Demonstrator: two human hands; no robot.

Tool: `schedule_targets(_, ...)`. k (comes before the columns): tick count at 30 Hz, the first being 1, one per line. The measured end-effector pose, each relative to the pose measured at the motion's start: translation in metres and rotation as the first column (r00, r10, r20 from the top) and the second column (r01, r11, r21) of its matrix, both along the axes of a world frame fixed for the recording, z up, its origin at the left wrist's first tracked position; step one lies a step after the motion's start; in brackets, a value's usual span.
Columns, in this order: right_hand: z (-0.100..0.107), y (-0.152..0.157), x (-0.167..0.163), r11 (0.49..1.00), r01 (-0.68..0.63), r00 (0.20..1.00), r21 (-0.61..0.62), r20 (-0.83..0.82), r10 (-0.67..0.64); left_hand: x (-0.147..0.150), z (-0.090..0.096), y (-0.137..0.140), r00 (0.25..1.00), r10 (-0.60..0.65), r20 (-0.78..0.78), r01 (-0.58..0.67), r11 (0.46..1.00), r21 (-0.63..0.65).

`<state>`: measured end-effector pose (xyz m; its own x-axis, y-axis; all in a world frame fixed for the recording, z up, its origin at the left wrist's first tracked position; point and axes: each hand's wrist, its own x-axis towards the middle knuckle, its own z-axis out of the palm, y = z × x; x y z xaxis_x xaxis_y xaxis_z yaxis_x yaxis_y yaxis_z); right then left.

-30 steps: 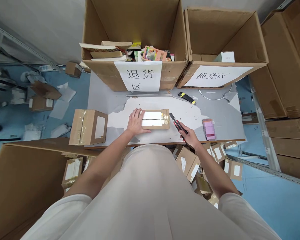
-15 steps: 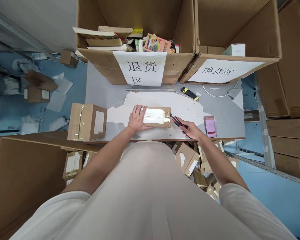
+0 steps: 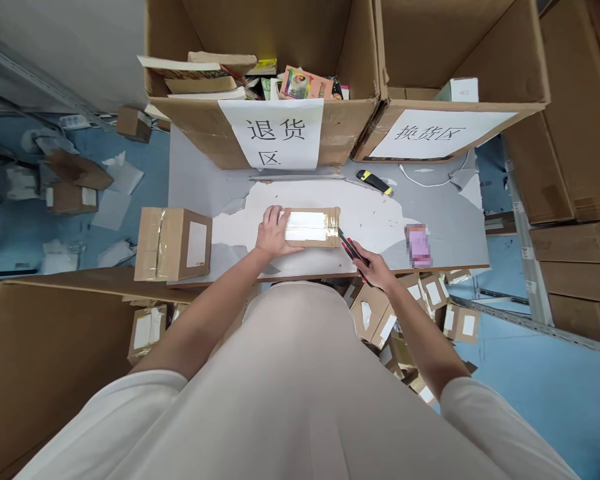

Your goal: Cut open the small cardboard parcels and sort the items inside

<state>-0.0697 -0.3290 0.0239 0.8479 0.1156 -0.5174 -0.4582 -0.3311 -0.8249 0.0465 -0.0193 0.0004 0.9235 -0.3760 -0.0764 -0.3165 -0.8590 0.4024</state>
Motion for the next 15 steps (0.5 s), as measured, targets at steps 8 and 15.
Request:
schedule_targets(8, -0.007, -0.006, -0.042, 0.996, 0.075, 0.997, -0.045, 0.038, -0.073, -0.001, -0.001, 0.000, 0.999, 0.003, 0.035, -0.002, 0.999, -0.039)
schedule_targets(15, -0.009, 0.040, -0.031, 0.895, 0.423, 0.901, 0.144, 0.035, -0.431, -0.023, 0.014, -0.023, 0.931, 0.363, -0.030, -0.364, 0.931, -0.011)
